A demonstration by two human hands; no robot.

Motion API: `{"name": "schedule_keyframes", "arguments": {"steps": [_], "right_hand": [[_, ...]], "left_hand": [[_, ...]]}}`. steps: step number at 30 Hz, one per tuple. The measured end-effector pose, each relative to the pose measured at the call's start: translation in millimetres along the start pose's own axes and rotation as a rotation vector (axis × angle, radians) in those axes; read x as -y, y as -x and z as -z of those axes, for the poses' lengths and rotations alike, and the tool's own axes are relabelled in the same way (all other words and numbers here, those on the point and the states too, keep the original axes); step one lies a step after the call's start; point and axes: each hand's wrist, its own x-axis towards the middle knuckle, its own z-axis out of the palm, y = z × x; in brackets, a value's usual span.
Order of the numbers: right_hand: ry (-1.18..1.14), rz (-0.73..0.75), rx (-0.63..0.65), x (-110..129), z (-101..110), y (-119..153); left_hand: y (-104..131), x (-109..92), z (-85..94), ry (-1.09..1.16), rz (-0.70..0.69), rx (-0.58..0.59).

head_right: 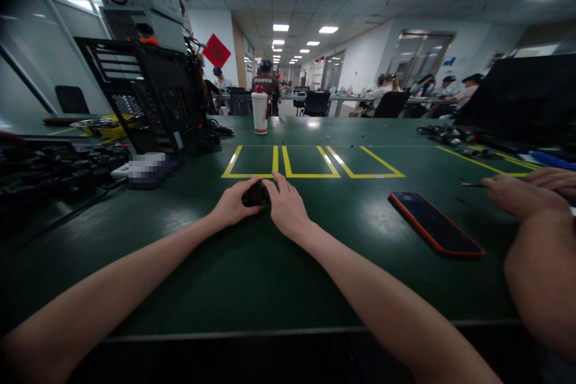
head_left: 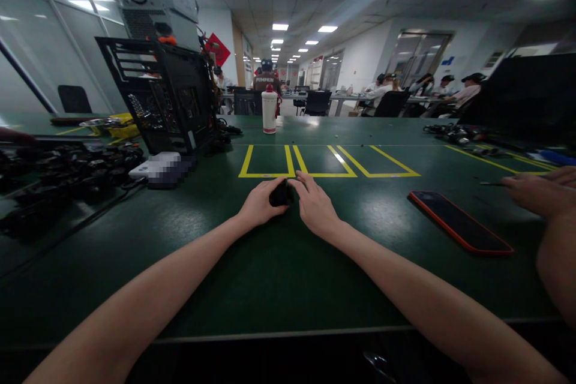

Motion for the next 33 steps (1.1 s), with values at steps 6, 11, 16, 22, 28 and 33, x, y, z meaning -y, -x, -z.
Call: {"name": "schedule_keyframes", "arguments": {"steps": [6,11,16,22,28,33], "right_hand": [[0.02,-0.01,0.017,0,0,0],[0.037,-0.012,0.021,-1,-1,-1],[0.032,-0.011,0.023,-2,-1,-1],[0.01,-0.011,0.007,0,0,-1],[0.002,-0.031,0.013,-4,-2,0],[-0.06,-0.16,0.002,-15,-6,-4]], "left_hand": [[0,0,-0.2,0.002,-0.005,0.004],[0,0,-0.6,-0.006,0.0,0.002],[0,1,-0.5,-0.002,-0.011,0.005],[0,1,-1.0,-0.008,-0.001,0.007],[0,1,-0.8,-0.006,-0.019,-0.007],[0,-2,1.3,-0.007,-0.01,-0.007]]}}
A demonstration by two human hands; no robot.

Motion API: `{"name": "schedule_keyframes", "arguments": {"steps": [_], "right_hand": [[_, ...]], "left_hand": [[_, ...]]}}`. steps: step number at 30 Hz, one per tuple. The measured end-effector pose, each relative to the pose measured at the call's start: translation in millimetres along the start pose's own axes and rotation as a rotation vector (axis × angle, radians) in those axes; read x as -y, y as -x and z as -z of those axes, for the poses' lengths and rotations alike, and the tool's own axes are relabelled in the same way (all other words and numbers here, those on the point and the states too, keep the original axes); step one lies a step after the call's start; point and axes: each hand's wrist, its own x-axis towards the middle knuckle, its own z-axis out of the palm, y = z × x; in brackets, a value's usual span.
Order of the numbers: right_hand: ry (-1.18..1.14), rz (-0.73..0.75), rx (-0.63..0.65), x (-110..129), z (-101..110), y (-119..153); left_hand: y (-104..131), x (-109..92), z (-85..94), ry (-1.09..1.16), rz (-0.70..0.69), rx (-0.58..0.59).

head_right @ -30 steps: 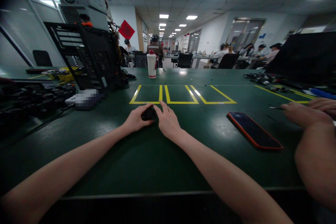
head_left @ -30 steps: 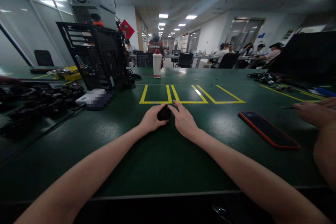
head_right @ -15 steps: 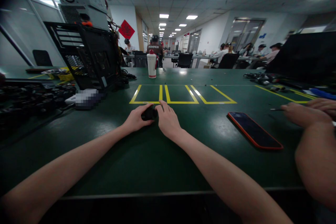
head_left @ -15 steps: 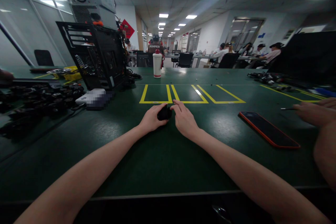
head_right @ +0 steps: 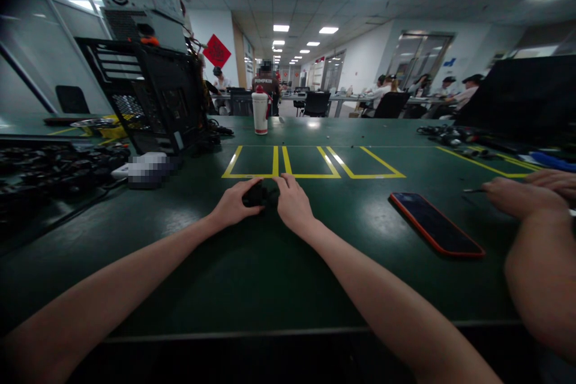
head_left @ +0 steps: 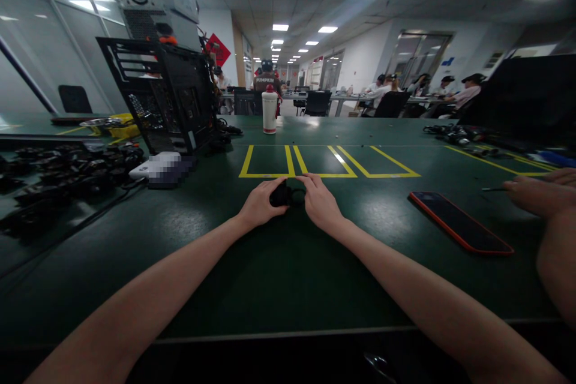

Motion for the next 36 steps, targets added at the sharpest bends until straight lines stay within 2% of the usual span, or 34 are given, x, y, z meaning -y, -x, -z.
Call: {"name": "schedule_keyframes", "arguments": {"steps": [5,9,14,19,25,28,31,34,36], "right_hand": [[-0.068,-0.12,0.12,-10,-10,-2],[-0.042,-0.057,0.237,-9,-14,1],[-0.046,-0.034,0.244,-5,-12,3],[-0.121,0.033,0.291,-4,-10,2],[-0.195,-0.007,0.28,9,1,15],[-0.208,0.02,0.292,29,20,37],[-0.267,0.081,0.372,56,45,65],[-0.385,-0.004,0.5,81,64,90],[-0.427,-0.078,0.518,92,67,101]], "left_hand": [[-3,2,-1.2,0.029,0.022,0.0],[-11,8,-3.0,0.086,0.12,0.052],[-16,11,0.3,0.152,0.293,0.179],[-8,5,7.3,0.188,0.297,0.218],[11,0,13.7,0.238,0.238,0.242],[27,-11,22.8,0.259,0.177,0.289],[48,-31,37.1,0.286,0.213,0.36],[72,-58,52.5,0.325,0.258,0.432],[87,-73,60.7,0.335,0.273,0.455]]}}
